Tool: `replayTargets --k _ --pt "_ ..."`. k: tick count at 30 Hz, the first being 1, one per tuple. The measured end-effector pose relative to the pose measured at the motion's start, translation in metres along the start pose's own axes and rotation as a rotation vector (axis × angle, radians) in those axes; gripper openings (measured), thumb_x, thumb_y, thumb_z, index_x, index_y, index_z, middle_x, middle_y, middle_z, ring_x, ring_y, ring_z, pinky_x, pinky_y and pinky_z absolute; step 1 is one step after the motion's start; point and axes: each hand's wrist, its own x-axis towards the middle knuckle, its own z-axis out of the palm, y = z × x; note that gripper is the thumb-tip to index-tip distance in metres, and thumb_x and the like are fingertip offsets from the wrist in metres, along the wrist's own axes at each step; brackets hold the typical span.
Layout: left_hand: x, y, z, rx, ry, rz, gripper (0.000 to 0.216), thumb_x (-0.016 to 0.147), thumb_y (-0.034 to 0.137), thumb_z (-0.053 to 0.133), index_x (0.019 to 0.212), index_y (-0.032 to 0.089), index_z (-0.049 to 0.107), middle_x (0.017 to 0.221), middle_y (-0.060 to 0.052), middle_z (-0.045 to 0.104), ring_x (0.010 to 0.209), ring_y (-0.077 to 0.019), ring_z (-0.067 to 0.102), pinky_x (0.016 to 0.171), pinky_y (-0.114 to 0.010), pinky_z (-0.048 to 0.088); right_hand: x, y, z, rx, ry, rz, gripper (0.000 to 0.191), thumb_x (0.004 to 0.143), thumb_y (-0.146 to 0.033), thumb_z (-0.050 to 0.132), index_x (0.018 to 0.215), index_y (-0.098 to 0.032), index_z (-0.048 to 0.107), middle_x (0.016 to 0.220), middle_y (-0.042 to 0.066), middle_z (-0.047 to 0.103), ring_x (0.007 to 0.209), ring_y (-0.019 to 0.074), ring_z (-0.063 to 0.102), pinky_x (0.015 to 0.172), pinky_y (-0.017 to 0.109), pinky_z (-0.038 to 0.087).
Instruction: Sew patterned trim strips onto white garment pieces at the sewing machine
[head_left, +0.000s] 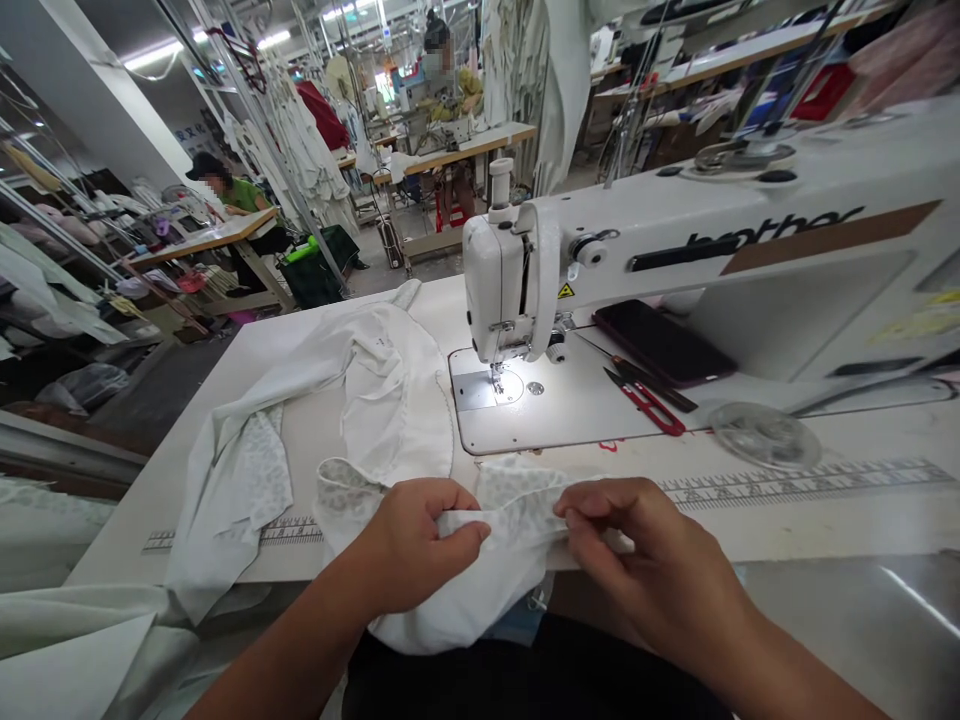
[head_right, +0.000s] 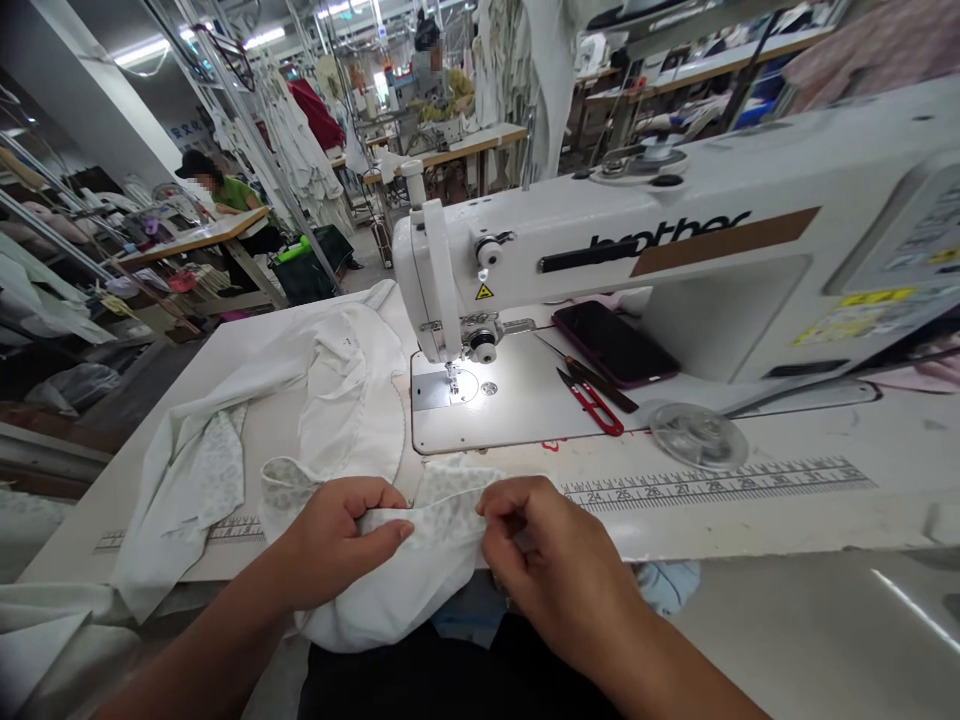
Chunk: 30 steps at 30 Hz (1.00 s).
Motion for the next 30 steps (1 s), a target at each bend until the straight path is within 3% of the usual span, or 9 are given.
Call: replayTargets --k 2,5,8,11,17,21,23,26,30 --pt "0.000 0.003 0.001 0.033 0.006 0.028 0.015 0.080 0.030 0.058 0.072 0.018 0.062 0.066 0.002 0.057 0.063 -0.0126 0.050 0.056 -0.023 0.037 0.003 -0.006 -0.003 -0.023 -0.077 -0.025 0.012 0.090 -0.025 0.052 0.102 -0.026 0.051 0.087 0.002 0.067 0.073 0.0164 0.067 0.057 0.026 0.055" --pt "-0.001 0.009 0.003 0.101 0.019 0.094 0.013 0.079 0.027 0.058 0.071 0.018 0.062 0.064 0.003 0.057 0.063 -0.0123 0.050 0.058 -0.023 0.037 0.012 -0.017 -0.003 -0.089 -0.150 -0.193 0.029 0.090 -0.027 0.058 0.119 -0.024 0.052 0.105 0.007 0.065 0.091 0.0205 0.064 0.073 0.033 0.056" --pt "-0.004 0.013 0.003 0.137 0.014 0.135 0.012 0.079 0.026 0.059 0.071 0.019 0.062 0.064 0.004 0.057 0.063 -0.0117 0.050 0.058 -0.023 0.036 0.020 -0.022 0.000 -0.152 -0.192 -0.368 0.016 0.092 -0.017 0.052 0.105 -0.022 0.061 0.101 0.007 0.066 0.092 0.0217 0.060 0.073 0.033 0.053" --pt "-0.006 0.013 0.000 0.141 -0.002 0.127 0.012 0.080 0.026 0.059 0.072 0.019 0.063 0.067 0.003 0.060 0.066 -0.0120 0.052 0.060 -0.023 0.037 0.023 -0.019 0.000 -0.191 -0.206 -0.394 0.023 0.090 -0.006 0.043 0.082 -0.019 0.060 0.081 0.006 0.063 0.076 0.0198 0.057 0.063 0.032 0.049" --pt "0.001 0.010 0.003 0.074 -0.074 0.099 0.015 0.081 0.029 0.060 0.073 0.017 0.066 0.069 0.002 0.063 0.068 -0.0131 0.056 0.060 -0.023 0.039 0.022 -0.030 -0.003 0.104 -0.300 -0.447 0.021 0.089 -0.003 0.042 0.092 -0.021 0.053 0.090 0.004 0.062 0.082 0.0174 0.055 0.073 0.032 0.046" --pt "0.001 0.011 0.006 0.066 -0.143 0.194 0.010 0.080 0.023 0.062 0.074 0.018 0.067 0.071 0.002 0.066 0.068 -0.0125 0.058 0.062 -0.022 0.042 0.023 -0.030 -0.003 0.114 -0.421 -0.519 0.024 0.086 0.000 0.036 0.085 -0.021 0.050 0.075 0.001 0.059 0.068 0.0150 0.049 0.064 0.030 0.041" --pt "-0.003 0.009 -0.002 0.086 -0.079 0.254 0.010 0.081 0.022 0.062 0.074 0.018 0.067 0.071 0.002 0.066 0.068 -0.0120 0.058 0.063 -0.022 0.042 0.023 -0.013 -0.012 -0.042 -0.436 -0.508 0.025 0.083 0.000 0.037 0.079 -0.021 0.051 0.072 0.002 0.058 0.067 0.0159 0.050 0.061 0.029 0.040" --pt "-0.009 0.001 -0.021 0.067 0.061 0.257 0.017 0.084 0.026 0.060 0.071 0.017 0.066 0.067 0.001 0.064 0.065 -0.0121 0.058 0.061 -0.022 0.043 0.022 0.024 -0.040 -0.403 -0.253 -0.383 0.023 0.082 -0.005 0.040 0.074 -0.022 0.055 0.065 0.004 0.056 0.063 0.0189 0.053 0.054 0.029 0.039" --pt "-0.007 -0.007 -0.032 0.059 0.079 0.255 0.015 0.085 0.026 0.060 0.075 0.018 0.068 0.070 0.000 0.066 0.066 -0.0130 0.060 0.059 -0.022 0.044 0.020 0.046 -0.071 -0.704 -0.150 -0.128 0.031 0.095 -0.035 0.040 0.076 -0.024 0.061 0.066 0.005 0.058 0.055 0.0202 0.057 0.047 0.031 0.038"
